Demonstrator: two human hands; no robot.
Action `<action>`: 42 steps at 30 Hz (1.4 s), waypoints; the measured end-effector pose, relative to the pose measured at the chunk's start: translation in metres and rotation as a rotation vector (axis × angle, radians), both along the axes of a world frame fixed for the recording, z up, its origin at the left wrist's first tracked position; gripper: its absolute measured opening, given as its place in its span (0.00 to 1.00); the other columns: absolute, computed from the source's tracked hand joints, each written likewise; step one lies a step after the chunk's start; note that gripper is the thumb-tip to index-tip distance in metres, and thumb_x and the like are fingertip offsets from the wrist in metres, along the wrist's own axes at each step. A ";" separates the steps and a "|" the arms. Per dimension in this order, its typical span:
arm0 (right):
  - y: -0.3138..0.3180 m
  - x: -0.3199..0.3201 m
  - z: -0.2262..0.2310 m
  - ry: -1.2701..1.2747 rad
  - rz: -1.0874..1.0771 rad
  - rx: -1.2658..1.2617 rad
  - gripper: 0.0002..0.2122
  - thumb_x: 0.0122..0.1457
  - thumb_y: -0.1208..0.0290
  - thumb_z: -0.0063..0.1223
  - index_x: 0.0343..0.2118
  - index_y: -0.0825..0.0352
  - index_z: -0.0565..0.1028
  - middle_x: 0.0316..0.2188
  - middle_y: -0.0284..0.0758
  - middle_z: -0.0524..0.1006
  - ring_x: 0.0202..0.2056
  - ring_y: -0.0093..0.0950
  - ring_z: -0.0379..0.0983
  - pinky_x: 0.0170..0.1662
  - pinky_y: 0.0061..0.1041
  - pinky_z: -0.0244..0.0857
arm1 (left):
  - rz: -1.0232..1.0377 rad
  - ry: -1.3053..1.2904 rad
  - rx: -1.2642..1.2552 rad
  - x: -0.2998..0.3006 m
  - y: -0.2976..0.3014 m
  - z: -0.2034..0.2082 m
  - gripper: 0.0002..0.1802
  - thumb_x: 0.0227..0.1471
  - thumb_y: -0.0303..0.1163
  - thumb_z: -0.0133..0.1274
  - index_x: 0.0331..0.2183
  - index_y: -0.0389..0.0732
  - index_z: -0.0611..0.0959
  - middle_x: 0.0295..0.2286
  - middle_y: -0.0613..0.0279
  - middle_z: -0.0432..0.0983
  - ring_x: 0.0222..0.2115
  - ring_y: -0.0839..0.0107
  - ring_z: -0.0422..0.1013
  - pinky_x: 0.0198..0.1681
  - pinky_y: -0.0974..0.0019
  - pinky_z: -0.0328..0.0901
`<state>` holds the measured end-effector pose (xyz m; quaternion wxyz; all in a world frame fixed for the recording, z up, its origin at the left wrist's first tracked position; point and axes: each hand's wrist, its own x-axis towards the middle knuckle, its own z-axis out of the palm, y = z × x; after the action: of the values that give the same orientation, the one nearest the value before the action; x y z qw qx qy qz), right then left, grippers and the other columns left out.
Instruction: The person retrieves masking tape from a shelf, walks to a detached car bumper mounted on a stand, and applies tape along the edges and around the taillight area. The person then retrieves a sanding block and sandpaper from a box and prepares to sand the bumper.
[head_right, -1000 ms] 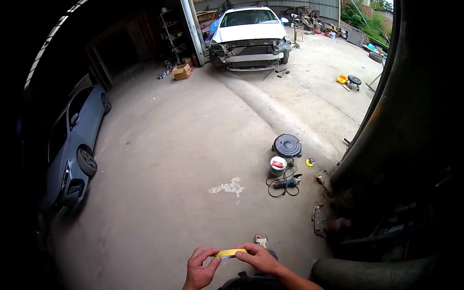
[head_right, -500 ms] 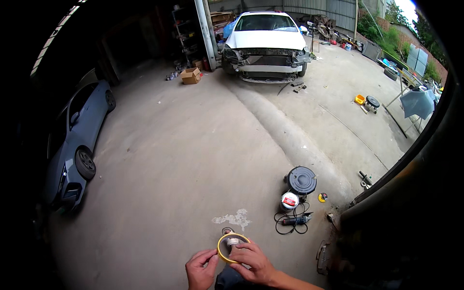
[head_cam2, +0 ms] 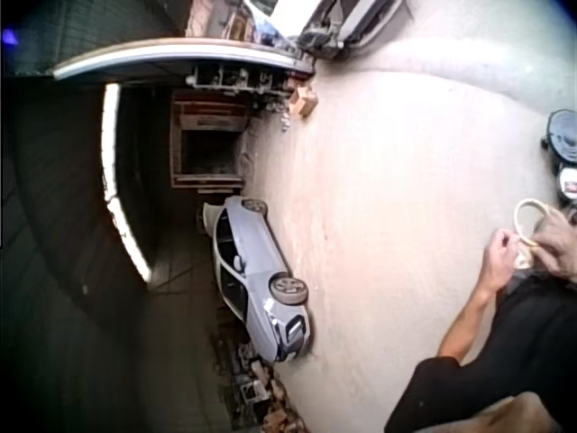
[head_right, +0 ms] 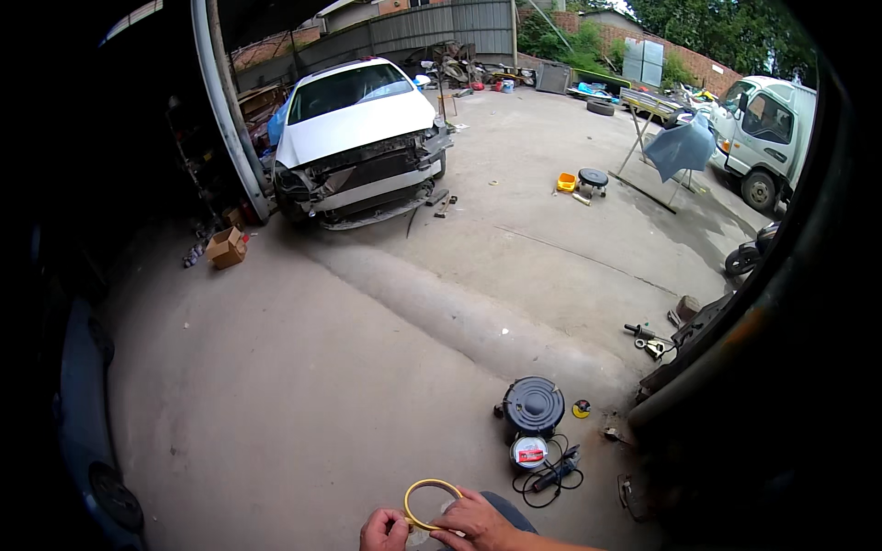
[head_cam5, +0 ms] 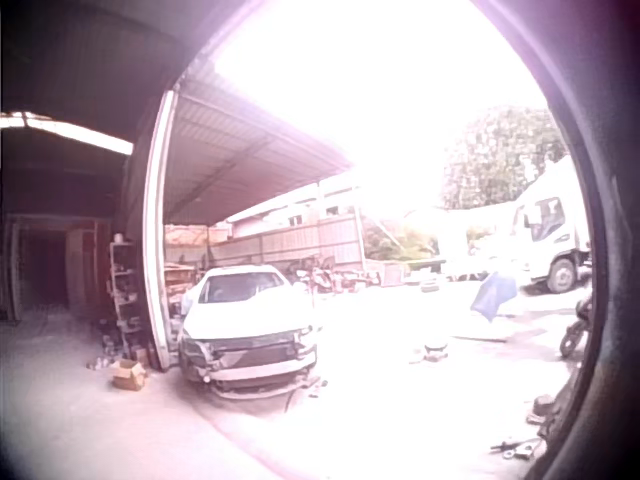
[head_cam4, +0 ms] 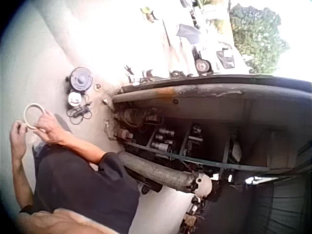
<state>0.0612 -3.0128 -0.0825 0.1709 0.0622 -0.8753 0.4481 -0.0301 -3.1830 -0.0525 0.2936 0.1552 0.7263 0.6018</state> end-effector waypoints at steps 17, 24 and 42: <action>0.285 -0.360 -0.029 -0.041 -0.451 -0.160 0.07 0.52 0.65 0.54 0.28 0.63 0.77 0.18 0.42 0.73 0.22 0.43 0.71 0.48 0.49 0.61 | -0.061 0.208 -0.192 -0.387 0.343 -0.046 0.04 0.50 0.24 0.55 0.30 0.34 0.79 0.25 0.63 0.74 0.26 0.77 0.69 0.31 0.73 0.66; 0.440 -0.481 -0.033 -0.208 -0.519 0.194 0.07 0.49 0.71 0.51 0.31 0.65 0.73 0.20 0.43 0.73 0.24 0.42 0.71 0.28 0.42 0.64 | -0.103 -0.259 0.021 -0.518 0.526 -0.114 0.05 0.53 0.28 0.51 0.31 0.36 0.77 0.23 0.62 0.73 0.22 0.78 0.68 0.22 0.75 0.63; 0.830 -0.607 -0.011 -0.601 -1.195 -0.402 0.17 0.54 0.63 0.51 0.43 0.67 0.75 0.31 0.50 0.77 0.34 0.46 0.74 0.37 0.37 0.67 | -0.253 0.115 -0.472 -0.925 0.849 -0.281 0.08 0.49 0.33 0.50 0.23 0.42 0.80 0.16 0.68 0.71 0.17 0.77 0.66 0.18 0.68 0.60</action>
<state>-0.5458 -2.1828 -0.0937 0.1466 -0.5893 -0.6691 0.4284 -0.9553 -2.3341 -0.3340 0.3528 0.2060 0.8368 0.3647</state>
